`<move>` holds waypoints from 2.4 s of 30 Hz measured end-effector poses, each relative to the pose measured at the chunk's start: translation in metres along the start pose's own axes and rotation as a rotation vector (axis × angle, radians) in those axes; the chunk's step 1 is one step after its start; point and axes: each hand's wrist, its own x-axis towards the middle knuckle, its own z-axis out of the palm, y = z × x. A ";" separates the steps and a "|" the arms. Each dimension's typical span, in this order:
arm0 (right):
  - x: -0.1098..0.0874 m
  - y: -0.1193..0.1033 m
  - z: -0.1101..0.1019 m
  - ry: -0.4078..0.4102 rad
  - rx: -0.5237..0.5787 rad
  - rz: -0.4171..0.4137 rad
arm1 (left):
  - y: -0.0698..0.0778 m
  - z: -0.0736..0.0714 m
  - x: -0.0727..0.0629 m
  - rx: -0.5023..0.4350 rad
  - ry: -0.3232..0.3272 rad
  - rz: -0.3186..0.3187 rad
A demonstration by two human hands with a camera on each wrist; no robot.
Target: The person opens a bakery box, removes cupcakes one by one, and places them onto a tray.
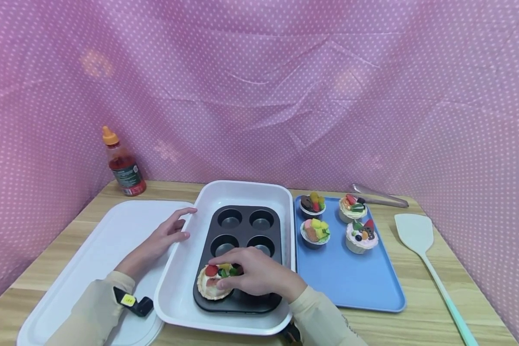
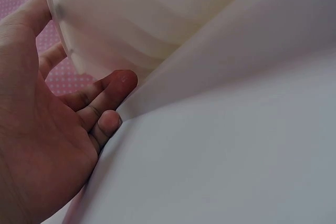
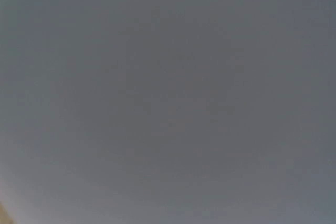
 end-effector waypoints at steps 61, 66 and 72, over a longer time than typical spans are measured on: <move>0.003 0.004 -0.002 0.009 0.122 0.075 | -0.003 -0.001 0.000 0.012 0.000 0.026; 0.003 0.002 -0.002 0.007 0.123 0.097 | -0.005 -0.001 -0.001 0.012 0.002 0.031; 0.001 0.001 -0.006 0.011 0.098 0.067 | -0.004 0.000 0.000 0.001 0.005 0.030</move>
